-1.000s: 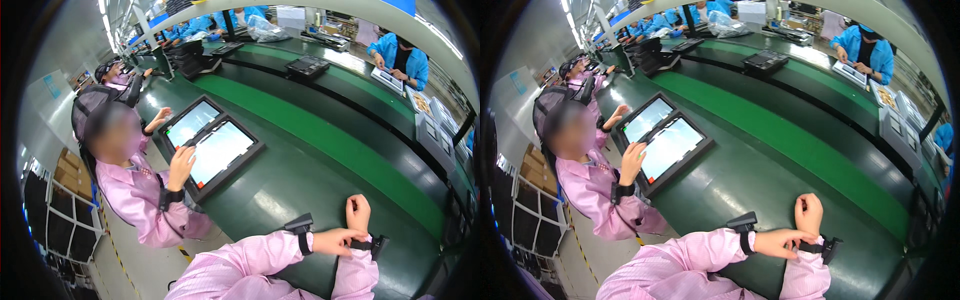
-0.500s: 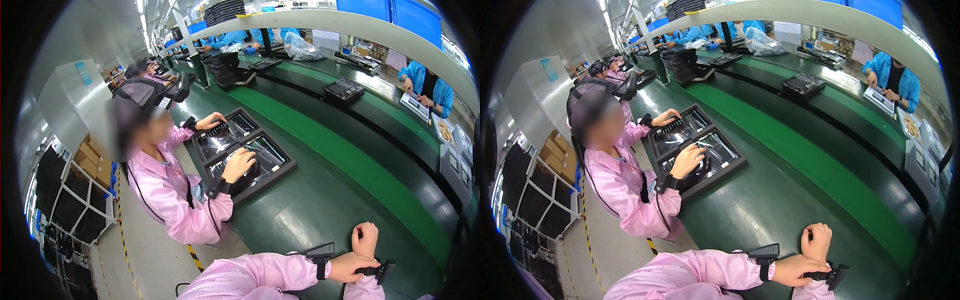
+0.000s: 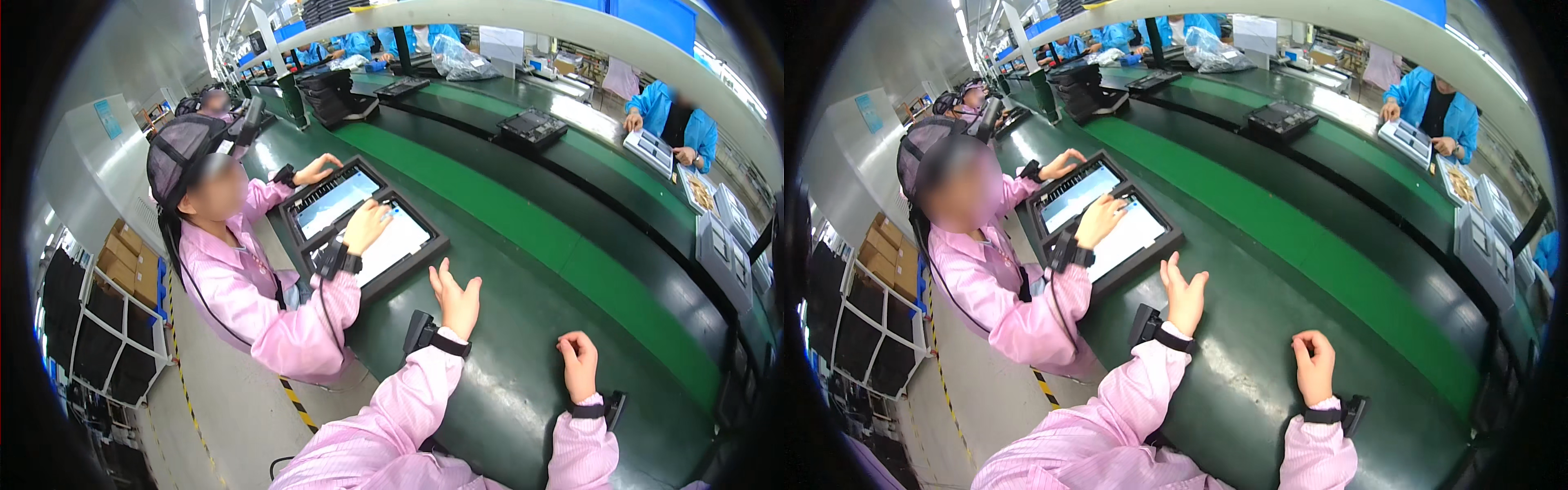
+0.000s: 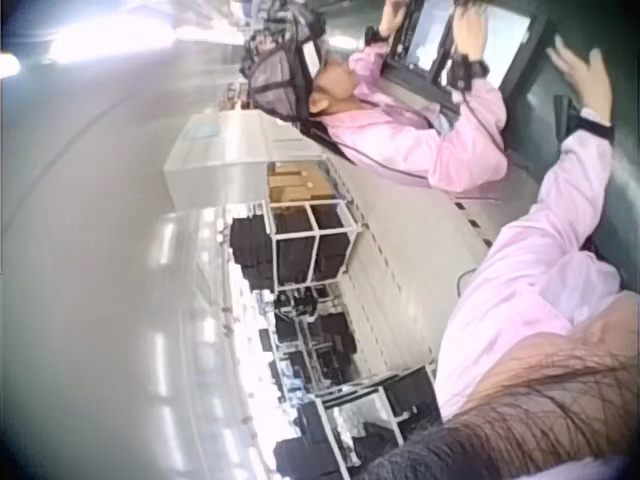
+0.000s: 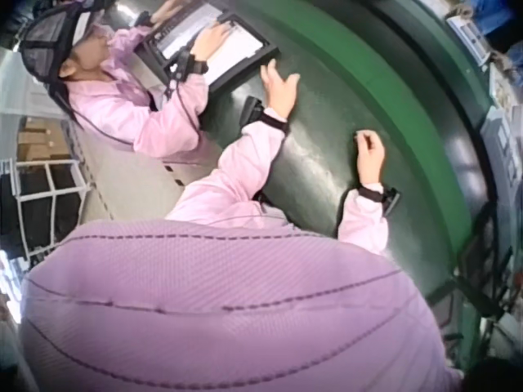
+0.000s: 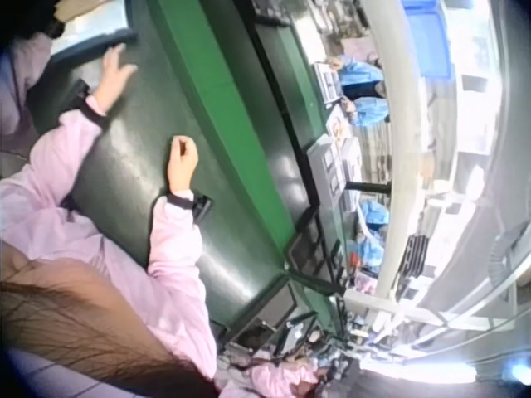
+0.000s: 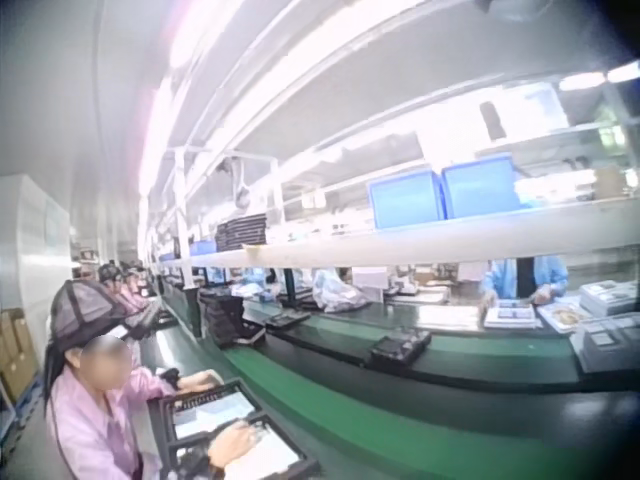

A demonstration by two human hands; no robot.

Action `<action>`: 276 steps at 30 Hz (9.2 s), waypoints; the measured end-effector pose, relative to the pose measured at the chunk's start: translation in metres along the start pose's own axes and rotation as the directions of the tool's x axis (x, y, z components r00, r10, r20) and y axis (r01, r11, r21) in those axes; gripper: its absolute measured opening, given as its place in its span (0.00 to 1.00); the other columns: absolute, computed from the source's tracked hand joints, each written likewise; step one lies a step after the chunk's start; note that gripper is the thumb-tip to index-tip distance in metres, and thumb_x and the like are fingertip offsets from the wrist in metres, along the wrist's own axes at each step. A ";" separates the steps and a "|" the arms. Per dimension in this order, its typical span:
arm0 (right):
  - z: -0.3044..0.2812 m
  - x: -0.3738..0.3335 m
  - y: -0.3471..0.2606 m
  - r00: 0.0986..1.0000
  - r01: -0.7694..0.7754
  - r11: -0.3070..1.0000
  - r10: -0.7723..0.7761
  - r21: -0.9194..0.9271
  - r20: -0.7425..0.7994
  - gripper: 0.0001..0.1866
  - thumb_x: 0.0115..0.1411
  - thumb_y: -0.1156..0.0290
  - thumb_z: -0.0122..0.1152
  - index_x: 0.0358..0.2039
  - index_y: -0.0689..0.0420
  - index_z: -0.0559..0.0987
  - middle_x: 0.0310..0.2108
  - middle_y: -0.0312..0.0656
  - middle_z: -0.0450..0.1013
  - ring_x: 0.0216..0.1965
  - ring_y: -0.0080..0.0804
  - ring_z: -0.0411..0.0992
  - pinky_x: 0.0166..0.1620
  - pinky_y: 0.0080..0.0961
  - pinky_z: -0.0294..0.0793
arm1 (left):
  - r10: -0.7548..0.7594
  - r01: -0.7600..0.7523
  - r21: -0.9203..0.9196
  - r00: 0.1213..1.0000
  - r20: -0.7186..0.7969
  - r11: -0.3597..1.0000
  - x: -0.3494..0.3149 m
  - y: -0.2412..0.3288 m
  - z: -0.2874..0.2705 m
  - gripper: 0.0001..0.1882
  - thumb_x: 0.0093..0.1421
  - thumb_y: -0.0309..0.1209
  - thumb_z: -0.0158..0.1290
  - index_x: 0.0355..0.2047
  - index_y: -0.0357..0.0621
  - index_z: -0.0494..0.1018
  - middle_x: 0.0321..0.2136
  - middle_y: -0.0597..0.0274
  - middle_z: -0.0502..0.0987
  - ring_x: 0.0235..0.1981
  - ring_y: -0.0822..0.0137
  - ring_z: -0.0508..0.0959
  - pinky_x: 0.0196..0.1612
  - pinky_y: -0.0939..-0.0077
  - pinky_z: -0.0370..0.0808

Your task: The person is performing quality control or software testing on multiple tablet devices at a factory assembly line.

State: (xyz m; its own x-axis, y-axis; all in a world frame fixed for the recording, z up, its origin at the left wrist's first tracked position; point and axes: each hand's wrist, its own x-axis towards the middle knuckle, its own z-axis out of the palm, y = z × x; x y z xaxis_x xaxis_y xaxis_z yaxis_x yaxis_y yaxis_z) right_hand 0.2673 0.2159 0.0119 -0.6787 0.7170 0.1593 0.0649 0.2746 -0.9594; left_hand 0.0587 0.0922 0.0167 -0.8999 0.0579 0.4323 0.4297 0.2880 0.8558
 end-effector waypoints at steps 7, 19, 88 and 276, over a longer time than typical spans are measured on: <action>-0.004 -0.007 0.008 0.999 -0.013 0.995 0.017 0.098 -0.041 0.04 0.59 0.79 0.51 0.32 0.63 0.75 0.26 0.32 0.70 0.30 0.19 0.67 0.35 0.18 0.67 | 0.378 -0.139 -0.365 0.552 0.743 0.920 -0.136 0.050 0.006 0.45 0.49 0.30 0.58 0.65 0.34 0.50 0.59 0.36 0.61 0.61 0.42 0.63 0.63 0.54 0.60; 0.028 -0.001 0.008 0.954 0.215 0.922 -0.269 -0.321 -0.135 0.05 0.55 0.75 0.58 0.25 0.62 0.75 0.20 0.43 0.69 0.20 0.32 0.67 0.25 0.28 0.65 | 0.650 -0.491 -0.448 0.403 0.644 0.747 -0.179 0.066 -0.020 0.23 0.53 0.24 0.48 0.52 0.45 0.70 0.59 0.53 0.65 0.66 0.54 0.58 0.65 0.35 0.43; 0.042 0.028 0.003 0.993 0.018 0.996 -0.028 -0.092 -0.112 0.04 0.60 0.77 0.55 0.28 0.63 0.75 0.25 0.39 0.72 0.27 0.24 0.69 0.32 0.21 0.69 | 0.675 -0.279 -0.615 0.279 0.683 0.738 -0.112 0.063 -0.018 0.23 0.51 0.33 0.59 0.49 0.43 0.72 0.52 0.62 0.72 0.66 0.60 0.58 0.67 0.36 0.37; -0.008 -0.018 -0.093 0.943 -0.052 0.990 0.006 -0.130 -0.334 0.28 0.62 0.76 0.56 0.63 0.57 0.63 0.20 0.27 0.64 0.22 0.11 0.58 0.26 0.13 0.56 | 0.271 -0.305 -0.075 0.674 0.687 0.949 0.144 -0.038 -0.022 0.39 0.51 0.41 0.60 0.62 0.44 0.60 0.52 0.46 0.71 0.55 0.48 0.69 0.56 0.50 0.63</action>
State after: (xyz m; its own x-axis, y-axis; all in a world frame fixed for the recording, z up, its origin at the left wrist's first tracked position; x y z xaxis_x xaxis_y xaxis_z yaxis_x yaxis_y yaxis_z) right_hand 0.2797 0.1828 0.1003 -0.3948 0.8914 0.2224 0.1945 0.3177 -0.9280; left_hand -0.0856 0.0682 0.0524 -0.5419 0.7735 0.3287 0.6882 0.1839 0.7018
